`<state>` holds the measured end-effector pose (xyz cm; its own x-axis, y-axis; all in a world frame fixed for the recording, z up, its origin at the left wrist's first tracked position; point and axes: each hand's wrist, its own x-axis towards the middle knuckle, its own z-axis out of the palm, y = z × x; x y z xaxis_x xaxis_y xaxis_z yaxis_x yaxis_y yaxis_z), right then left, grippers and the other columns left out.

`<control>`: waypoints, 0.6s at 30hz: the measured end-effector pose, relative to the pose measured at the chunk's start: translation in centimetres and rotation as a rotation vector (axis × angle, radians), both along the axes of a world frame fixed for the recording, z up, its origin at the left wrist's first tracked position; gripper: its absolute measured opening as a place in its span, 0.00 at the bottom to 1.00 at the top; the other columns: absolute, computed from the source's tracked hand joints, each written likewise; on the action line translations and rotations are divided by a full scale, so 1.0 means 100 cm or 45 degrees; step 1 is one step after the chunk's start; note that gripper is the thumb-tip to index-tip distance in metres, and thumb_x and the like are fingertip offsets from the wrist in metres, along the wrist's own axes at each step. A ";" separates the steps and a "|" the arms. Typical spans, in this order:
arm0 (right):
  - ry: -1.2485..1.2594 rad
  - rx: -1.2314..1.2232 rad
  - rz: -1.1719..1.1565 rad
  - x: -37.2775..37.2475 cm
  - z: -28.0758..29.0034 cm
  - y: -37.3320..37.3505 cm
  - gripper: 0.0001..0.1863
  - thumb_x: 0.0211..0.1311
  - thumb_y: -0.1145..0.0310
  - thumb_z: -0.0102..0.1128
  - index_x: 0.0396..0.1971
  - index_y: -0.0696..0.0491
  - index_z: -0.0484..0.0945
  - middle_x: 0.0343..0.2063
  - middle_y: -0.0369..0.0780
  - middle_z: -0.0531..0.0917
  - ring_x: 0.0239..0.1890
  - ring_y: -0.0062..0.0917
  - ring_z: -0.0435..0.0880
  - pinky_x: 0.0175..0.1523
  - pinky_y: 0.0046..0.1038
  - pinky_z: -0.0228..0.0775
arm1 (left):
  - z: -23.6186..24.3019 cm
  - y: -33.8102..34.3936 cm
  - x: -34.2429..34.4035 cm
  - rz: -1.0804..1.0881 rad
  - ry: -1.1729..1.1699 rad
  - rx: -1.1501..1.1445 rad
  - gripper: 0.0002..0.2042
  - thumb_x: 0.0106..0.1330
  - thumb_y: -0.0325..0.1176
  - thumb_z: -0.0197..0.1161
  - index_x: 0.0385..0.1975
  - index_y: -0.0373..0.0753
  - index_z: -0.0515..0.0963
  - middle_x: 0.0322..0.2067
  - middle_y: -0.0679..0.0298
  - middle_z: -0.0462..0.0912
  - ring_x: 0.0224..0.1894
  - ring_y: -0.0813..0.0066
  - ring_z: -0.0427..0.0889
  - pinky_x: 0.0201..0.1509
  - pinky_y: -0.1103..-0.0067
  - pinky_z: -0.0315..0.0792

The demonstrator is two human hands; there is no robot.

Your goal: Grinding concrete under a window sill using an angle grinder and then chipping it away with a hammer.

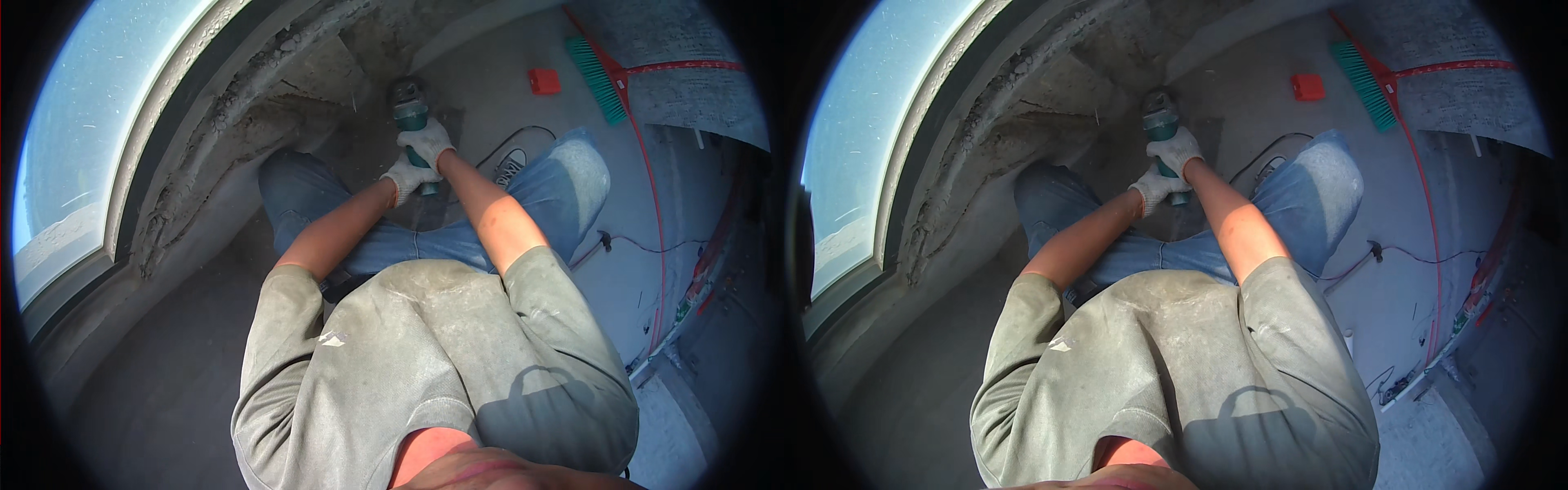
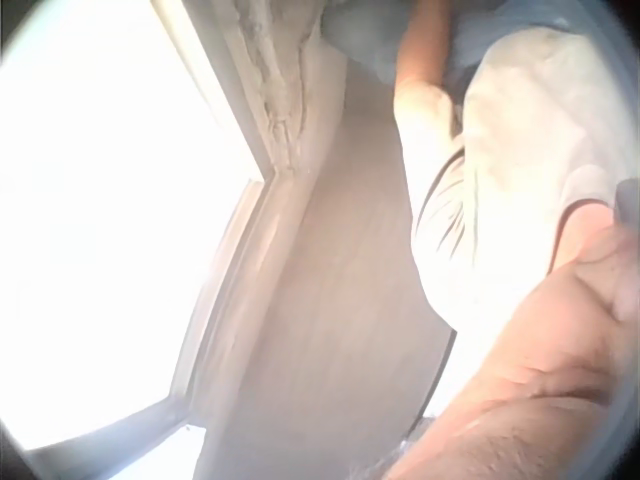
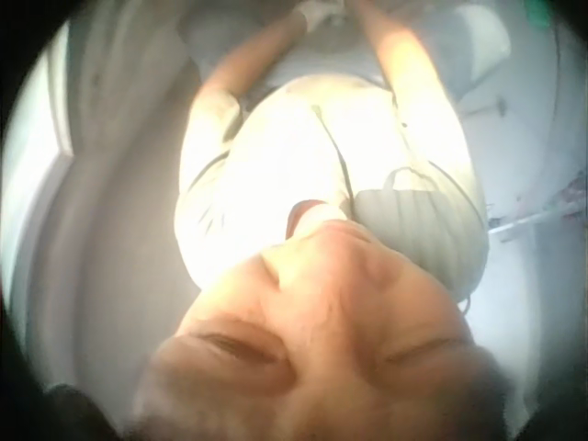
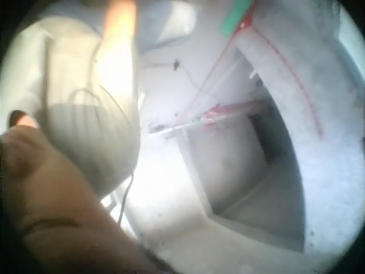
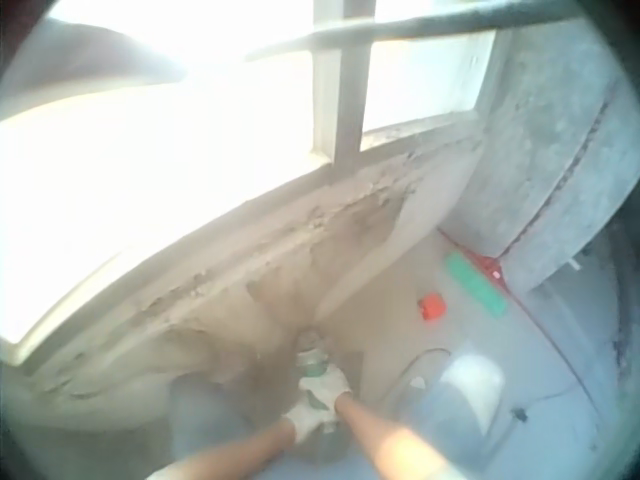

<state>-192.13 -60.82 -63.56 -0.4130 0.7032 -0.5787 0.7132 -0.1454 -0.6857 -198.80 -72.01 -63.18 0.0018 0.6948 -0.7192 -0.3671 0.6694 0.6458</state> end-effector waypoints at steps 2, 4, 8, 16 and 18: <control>0.040 -0.077 0.036 -0.003 0.001 0.007 0.27 0.38 0.55 0.72 0.41 0.54 0.84 0.40 0.48 0.86 0.44 0.39 0.86 0.51 0.36 0.76 | 0.004 0.002 0.001 0.034 0.022 -0.041 0.44 0.44 0.30 0.80 0.64 0.37 0.62 0.54 0.59 0.76 0.56 0.63 0.79 0.58 0.69 0.77; 0.074 -0.135 0.073 -0.007 0.001 0.014 0.27 0.38 0.55 0.72 0.41 0.53 0.84 0.40 0.47 0.86 0.44 0.38 0.86 0.51 0.36 0.76 | 0.007 0.008 0.001 0.073 -0.015 0.019 0.44 0.48 0.30 0.79 0.67 0.39 0.59 0.57 0.59 0.75 0.59 0.63 0.77 0.62 0.68 0.74; 0.032 -0.135 0.019 -0.009 -0.004 0.022 0.25 0.40 0.55 0.71 0.39 0.54 0.84 0.38 0.47 0.87 0.43 0.38 0.86 0.50 0.36 0.76 | 0.004 0.017 0.000 0.104 -0.065 -0.042 0.42 0.49 0.28 0.77 0.65 0.39 0.61 0.56 0.59 0.76 0.58 0.63 0.78 0.60 0.68 0.76; 0.005 0.021 0.098 -0.007 -0.018 0.025 0.23 0.44 0.55 0.70 0.38 0.54 0.83 0.38 0.48 0.86 0.42 0.39 0.86 0.49 0.36 0.75 | -0.019 0.021 -0.002 0.115 -0.171 0.076 0.37 0.49 0.25 0.75 0.62 0.39 0.66 0.51 0.59 0.78 0.53 0.65 0.80 0.55 0.68 0.79; -0.014 0.012 0.090 -0.011 -0.019 0.027 0.23 0.44 0.54 0.69 0.39 0.54 0.83 0.38 0.48 0.86 0.43 0.39 0.86 0.50 0.36 0.75 | -0.020 0.023 -0.003 0.153 -0.177 0.062 0.37 0.49 0.25 0.76 0.62 0.39 0.66 0.51 0.60 0.78 0.53 0.65 0.80 0.54 0.69 0.79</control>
<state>-193.23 -58.11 -65.42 -0.4555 0.6781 -0.5768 0.7288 -0.0881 -0.6790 -199.08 -69.75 -65.16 0.0139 0.7301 -0.6832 -0.5303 0.5846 0.6140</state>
